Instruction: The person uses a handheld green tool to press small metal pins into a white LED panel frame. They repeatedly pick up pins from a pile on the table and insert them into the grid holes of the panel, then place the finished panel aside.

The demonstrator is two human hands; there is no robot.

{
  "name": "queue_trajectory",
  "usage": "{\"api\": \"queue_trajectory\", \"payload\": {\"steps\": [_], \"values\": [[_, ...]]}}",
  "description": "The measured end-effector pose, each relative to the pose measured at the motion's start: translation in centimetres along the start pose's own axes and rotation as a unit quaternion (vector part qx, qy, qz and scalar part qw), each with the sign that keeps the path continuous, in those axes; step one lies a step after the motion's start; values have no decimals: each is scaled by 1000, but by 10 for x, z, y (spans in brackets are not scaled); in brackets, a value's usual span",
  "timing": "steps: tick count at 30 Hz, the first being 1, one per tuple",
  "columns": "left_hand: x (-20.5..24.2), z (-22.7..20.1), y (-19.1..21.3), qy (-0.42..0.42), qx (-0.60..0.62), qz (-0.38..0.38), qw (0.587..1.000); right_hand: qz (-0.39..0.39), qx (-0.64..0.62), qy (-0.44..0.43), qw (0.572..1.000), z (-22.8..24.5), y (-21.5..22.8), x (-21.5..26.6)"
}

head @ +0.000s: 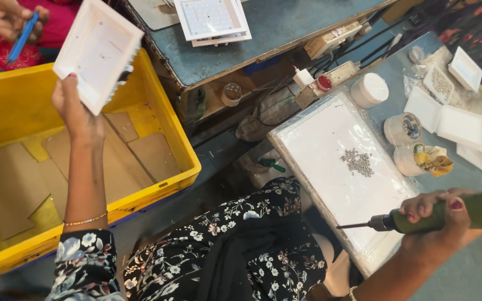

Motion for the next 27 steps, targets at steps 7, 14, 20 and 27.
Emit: {"api": "queue_trajectory", "payload": {"steps": [7, 14, 20, 27], "values": [[-43, 37, -60, 4, 1, 56, 998, -4, -4, 4, 1000, -6, -5, -1], [-136, 171, -159, -128, -314, 44, 940, -20, 11, 11, 1000, 5, -10, 6], [-142, 223, -199, -210, -310, 68, 925, -34, 14, 5, 999, 11, -12, 9], [-145, 226, -198, -46, -480, 74, 873, -42, 8, 5, 999, 9, -11, 5]]}}
Point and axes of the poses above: each hand's wrist, its own x-axis away from the middle knuckle, its own y-axis out of the back of the hand, z = x × y, the point moved 10 cm from there along -x, towards the middle knuckle, and after that the axes turned 13 degrees about -z, right-handed, at the moved point
